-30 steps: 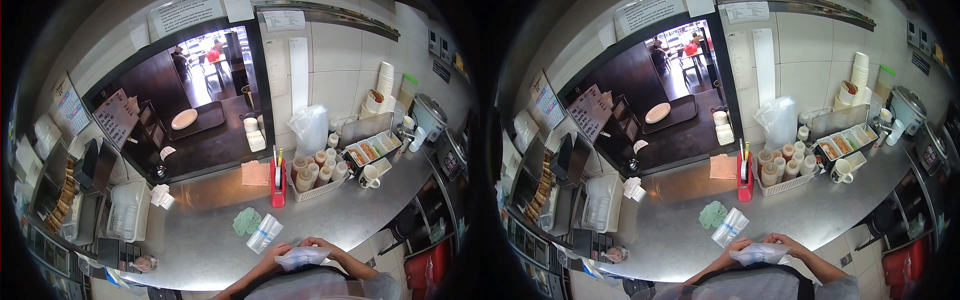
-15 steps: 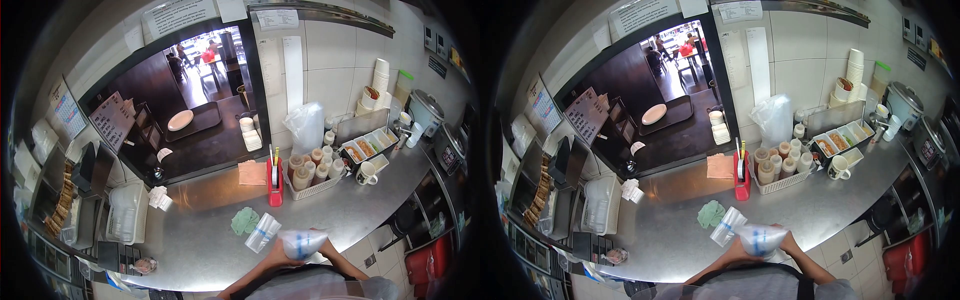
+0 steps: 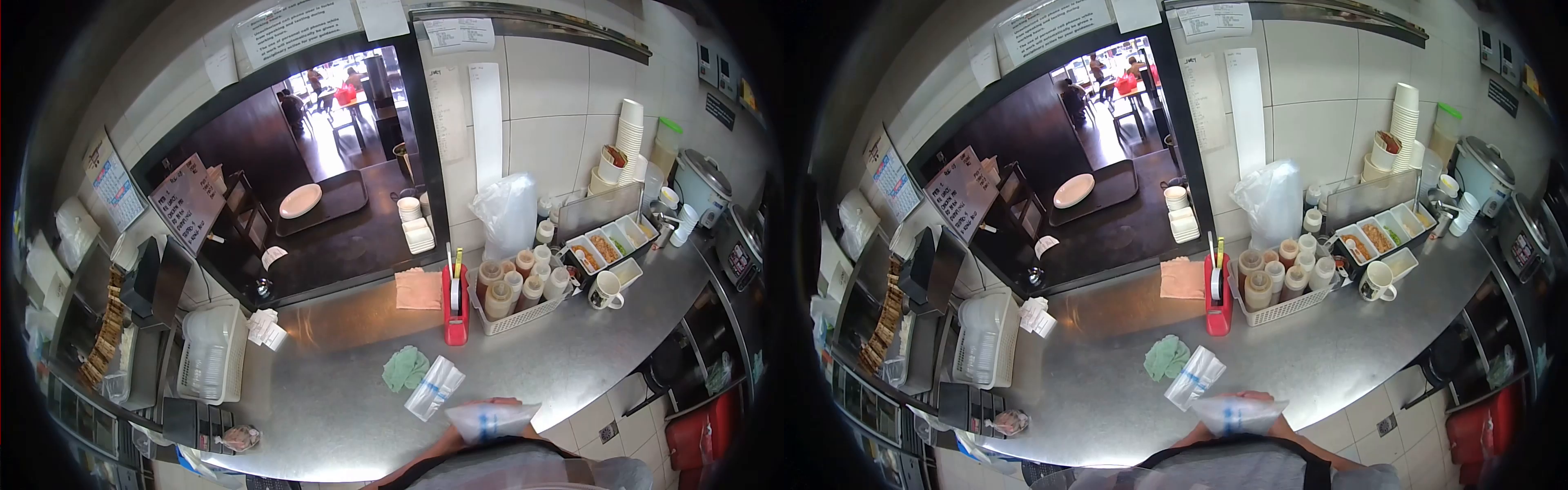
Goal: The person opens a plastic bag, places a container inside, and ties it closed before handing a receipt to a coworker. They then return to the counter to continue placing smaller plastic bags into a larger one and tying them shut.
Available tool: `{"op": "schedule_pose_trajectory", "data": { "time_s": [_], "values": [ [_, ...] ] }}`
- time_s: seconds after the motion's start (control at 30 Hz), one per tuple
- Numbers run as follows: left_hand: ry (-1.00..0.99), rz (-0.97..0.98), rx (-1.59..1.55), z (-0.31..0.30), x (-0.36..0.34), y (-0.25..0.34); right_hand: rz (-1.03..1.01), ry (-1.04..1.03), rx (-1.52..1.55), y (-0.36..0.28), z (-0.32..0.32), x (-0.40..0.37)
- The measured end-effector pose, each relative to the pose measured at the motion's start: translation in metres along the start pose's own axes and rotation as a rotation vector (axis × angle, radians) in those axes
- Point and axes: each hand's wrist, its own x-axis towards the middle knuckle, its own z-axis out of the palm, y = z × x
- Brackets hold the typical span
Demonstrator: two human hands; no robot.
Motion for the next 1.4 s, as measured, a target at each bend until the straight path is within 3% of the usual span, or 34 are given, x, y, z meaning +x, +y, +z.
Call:
{"op": "schedule_pose_trajectory", "data": {
  "time_s": [0.17, 0.3, 0.4, 0.53, 0.63, 0.77, 0.8, 0.87, 0.93, 1.07, 1.13, 1.23, 1.4],
  "values": [
    [0.052, -0.054, -0.126, 0.007, -0.018, -0.02, 0.065, 0.006, -0.03, -0.003, 0.003, 0.0],
    [0.205, -0.063, -0.135, 0.001, -0.019, -0.047, 0.083, 0.063, -0.071, 0.005, -0.005, 0.003],
    [0.326, -0.008, 0.142, -0.01, 0.008, -0.071, 0.078, 0.199, -0.116, 0.024, -0.025, 0.013],
    [0.338, 0.024, 0.09, -0.031, 0.063, -0.117, 0.058, 0.268, -0.216, 0.029, -0.057, 0.043],
    [0.361, 0.1, 0.277, -0.037, 0.078, -0.066, 0.096, 0.195, -0.219, 0.002, -0.069, 0.057],
    [0.244, 0.148, 0.347, -0.043, 0.077, -0.045, -0.278, 0.398, -0.104, -0.042, -0.042, 0.075],
    [0.205, 0.104, 0.496, -0.046, 0.072, -0.043, -0.18, 0.439, 0.019, -0.049, -0.033, 0.077],
    [0.111, 0.017, 0.79, -0.061, 0.056, -0.036, -0.029, 0.368, -0.076, -0.028, -0.046, 0.073],
    [0.161, 0.058, 1.223, -0.083, 0.036, -0.019, 0.03, 0.34, -0.245, -0.014, -0.054, 0.068],
    [0.783, -0.153, 1.459, -0.135, -0.017, -0.064, -0.042, 0.407, -0.283, 0.006, -0.052, 0.067],
    [0.747, -0.594, 1.379, -0.14, -0.051, -0.082, -0.022, 0.408, -0.248, 0.012, -0.052, 0.067],
    [0.78, -0.587, 1.215, -0.147, -0.076, -0.11, -0.004, 0.4, -0.202, 0.007, -0.051, 0.066],
    [0.855, -0.539, 1.269, -0.161, -0.076, -0.102, -0.014, 0.382, -0.212, 0.006, -0.052, 0.066]
  ]
}}
